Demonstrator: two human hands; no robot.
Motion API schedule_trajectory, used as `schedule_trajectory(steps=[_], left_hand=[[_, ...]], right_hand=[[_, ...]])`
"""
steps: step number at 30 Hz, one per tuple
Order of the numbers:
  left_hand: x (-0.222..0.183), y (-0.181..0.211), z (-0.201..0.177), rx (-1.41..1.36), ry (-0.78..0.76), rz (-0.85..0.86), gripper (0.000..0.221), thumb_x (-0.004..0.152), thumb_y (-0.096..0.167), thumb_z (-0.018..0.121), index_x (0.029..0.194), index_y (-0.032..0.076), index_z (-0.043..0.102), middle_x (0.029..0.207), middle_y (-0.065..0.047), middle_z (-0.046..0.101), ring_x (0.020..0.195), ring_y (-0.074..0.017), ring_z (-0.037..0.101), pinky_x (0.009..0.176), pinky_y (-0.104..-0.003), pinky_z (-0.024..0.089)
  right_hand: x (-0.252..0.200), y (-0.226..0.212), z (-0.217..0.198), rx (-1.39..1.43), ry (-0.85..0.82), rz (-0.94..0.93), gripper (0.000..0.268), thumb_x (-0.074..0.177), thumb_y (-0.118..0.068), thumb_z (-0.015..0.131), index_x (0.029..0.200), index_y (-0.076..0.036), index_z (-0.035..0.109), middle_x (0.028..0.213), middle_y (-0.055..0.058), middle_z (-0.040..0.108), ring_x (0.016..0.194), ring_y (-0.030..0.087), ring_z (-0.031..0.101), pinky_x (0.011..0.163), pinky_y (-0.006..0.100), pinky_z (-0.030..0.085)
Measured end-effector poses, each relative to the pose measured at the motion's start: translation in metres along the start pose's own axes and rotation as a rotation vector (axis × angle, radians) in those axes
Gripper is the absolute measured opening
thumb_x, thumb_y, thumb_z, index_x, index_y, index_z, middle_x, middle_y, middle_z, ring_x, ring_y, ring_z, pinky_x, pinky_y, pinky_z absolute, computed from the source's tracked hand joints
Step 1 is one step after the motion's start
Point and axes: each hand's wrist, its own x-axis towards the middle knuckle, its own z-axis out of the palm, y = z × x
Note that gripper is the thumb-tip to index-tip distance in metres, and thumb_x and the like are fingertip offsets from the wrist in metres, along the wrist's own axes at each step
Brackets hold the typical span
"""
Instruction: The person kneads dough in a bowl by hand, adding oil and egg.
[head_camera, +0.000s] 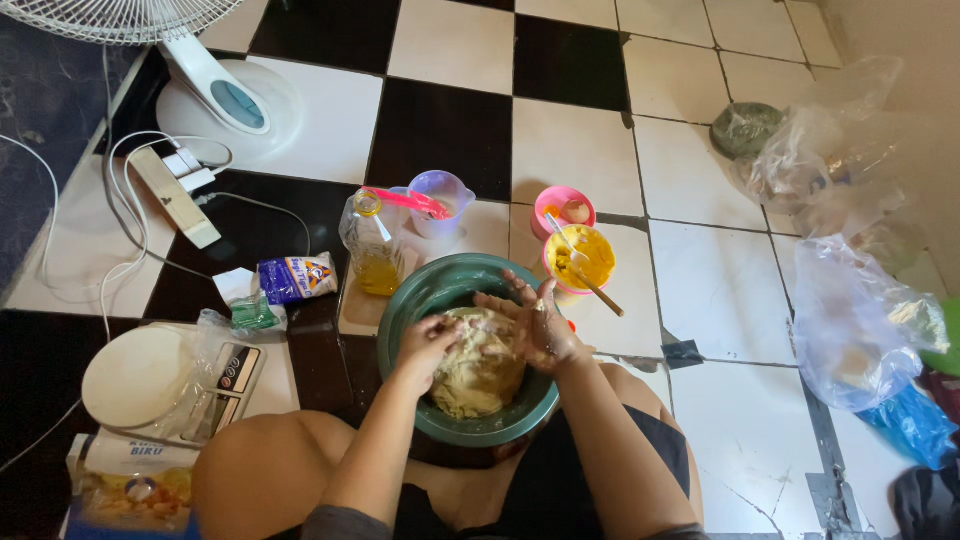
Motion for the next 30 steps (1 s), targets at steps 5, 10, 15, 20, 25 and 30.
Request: schedule_trajectory(steps=[5, 10, 15, 20, 25, 30], left_hand=[[-0.039, 0.030, 0.029, -0.095, -0.103, -0.113, 0.045, 0.067, 0.026, 0.095, 0.097, 0.003, 0.070, 0.079, -0.009, 0.065, 0.072, -0.0197, 0.066, 0.067, -0.031, 0.058], [-0.028, 0.020, 0.021, -0.038, -0.030, -0.095, 0.035, 0.060, 0.006, 0.095, 0.087, 0.001, 0.072, 0.068, -0.009, 0.064, 0.065, -0.0205, 0.067, 0.060, -0.032, 0.058], [-0.003, 0.000, -0.005, -0.114, 0.109, -0.070, 0.035, 0.071, 0.011, 0.090, 0.100, 0.003, 0.072, 0.077, -0.011, 0.065, 0.064, -0.0191, 0.068, 0.056, -0.028, 0.060], [0.004, -0.012, 0.006, -0.147, 0.069, -0.102, 0.036, 0.076, 0.018, 0.089, 0.100, 0.000, 0.071, 0.076, -0.012, 0.065, 0.065, -0.0206, 0.067, 0.058, -0.032, 0.061], [-0.036, 0.046, 0.015, -0.269, -0.069, -0.297, 0.053, 0.096, 0.046, 0.060, 0.106, -0.006, 0.066, 0.086, -0.022, 0.070, 0.075, -0.0298, 0.072, 0.074, -0.044, 0.062], [-0.003, 0.028, -0.013, 0.284, 0.014, -0.135, 0.048, 0.093, 0.038, 0.064, 0.135, 0.015, 0.059, 0.136, -0.006, 0.061, 0.101, -0.0249, 0.072, 0.074, -0.050, 0.061]], right_hand=[[0.020, 0.031, 0.003, 0.153, -0.009, -0.064, 0.095, 0.076, -0.087, 0.026, 0.153, -0.031, 0.030, 0.143, 0.023, 0.049, 0.114, 0.046, 0.060, 0.087, 0.063, 0.054], [0.019, 0.034, 0.014, 0.205, -0.017, -0.074, 0.095, 0.076, -0.087, 0.030, 0.151, -0.029, 0.033, 0.143, 0.023, 0.049, 0.114, 0.046, 0.061, 0.083, 0.065, 0.055], [0.007, 0.016, 0.013, -0.095, 0.134, -0.031, 0.085, 0.087, -0.074, 0.043, 0.156, -0.026, 0.026, 0.150, 0.019, 0.045, 0.126, 0.046, 0.054, 0.077, 0.064, 0.056], [0.022, 0.039, -0.008, -0.836, 0.109, -0.378, 0.043, 0.079, -0.016, 0.079, 0.118, -0.006, 0.064, 0.112, 0.015, 0.070, 0.103, 0.033, 0.069, 0.081, 0.041, 0.058], [0.043, 0.059, -0.022, -1.389, 0.227, -0.637, 0.016, 0.067, -0.030, 0.088, 0.081, -0.024, 0.081, 0.079, -0.004, 0.077, 0.081, 0.020, 0.074, 0.076, 0.032, 0.059], [0.083, 0.064, -0.113, -1.333, 0.618, -0.358, 0.012, 0.074, -0.033, 0.082, 0.085, -0.031, 0.079, 0.082, -0.007, 0.076, 0.083, 0.019, 0.074, 0.076, 0.032, 0.060]])
